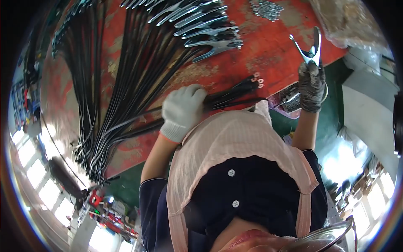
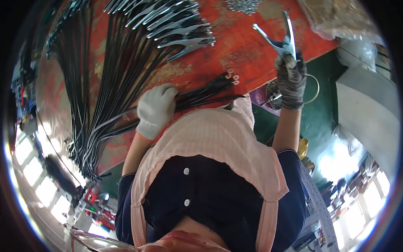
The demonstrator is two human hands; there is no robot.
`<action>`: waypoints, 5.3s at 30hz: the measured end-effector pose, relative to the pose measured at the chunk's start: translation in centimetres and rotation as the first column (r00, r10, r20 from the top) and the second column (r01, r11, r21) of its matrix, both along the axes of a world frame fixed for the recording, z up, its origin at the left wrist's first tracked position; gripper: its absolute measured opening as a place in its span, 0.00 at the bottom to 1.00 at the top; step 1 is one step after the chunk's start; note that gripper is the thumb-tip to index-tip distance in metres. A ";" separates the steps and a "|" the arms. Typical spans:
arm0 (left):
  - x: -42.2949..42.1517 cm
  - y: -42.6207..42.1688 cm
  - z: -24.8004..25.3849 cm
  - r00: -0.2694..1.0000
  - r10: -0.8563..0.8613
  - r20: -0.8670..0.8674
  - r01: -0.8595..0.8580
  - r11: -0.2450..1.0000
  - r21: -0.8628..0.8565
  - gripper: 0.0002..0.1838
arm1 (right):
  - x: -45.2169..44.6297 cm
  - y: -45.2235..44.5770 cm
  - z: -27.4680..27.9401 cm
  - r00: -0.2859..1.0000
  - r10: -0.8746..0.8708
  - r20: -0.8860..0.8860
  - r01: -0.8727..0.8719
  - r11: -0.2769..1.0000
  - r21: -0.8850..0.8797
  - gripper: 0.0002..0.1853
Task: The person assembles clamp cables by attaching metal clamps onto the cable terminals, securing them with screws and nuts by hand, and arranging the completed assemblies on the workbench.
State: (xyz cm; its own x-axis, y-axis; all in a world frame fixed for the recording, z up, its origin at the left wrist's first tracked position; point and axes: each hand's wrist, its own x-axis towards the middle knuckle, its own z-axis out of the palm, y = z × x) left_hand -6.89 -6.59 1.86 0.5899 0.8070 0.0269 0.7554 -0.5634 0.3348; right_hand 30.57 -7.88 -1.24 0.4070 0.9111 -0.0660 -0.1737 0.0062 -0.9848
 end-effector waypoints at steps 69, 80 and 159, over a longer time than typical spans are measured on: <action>1.1 1.8 4.5 0.912 0.115 0.394 0.052 0.919 -0.390 0.15 | -9.4 1.6 2.5 0.638 0.768 0.059 -0.769 0.640 -0.010 0.17; 0.6 1.0 3.5 0.886 0.171 0.431 0.035 0.902 -0.431 0.16 | -9.1 1.7 2.9 0.622 0.772 -0.133 -0.774 0.632 0.046 0.17; 7.5 4.9 -1.8 0.995 -0.088 -0.047 0.098 0.950 0.296 0.24 | -5.2 9.0 -0.2 0.308 0.607 0.732 -0.715 0.655 -0.242 0.14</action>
State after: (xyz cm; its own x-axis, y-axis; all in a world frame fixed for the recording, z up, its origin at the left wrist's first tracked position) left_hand 0.62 -1.65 0.07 0.6669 0.7066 0.2367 0.7023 -0.7022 0.1174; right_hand 25.34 1.07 -1.42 -0.4850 0.8738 0.0351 0.5596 0.3410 -0.7554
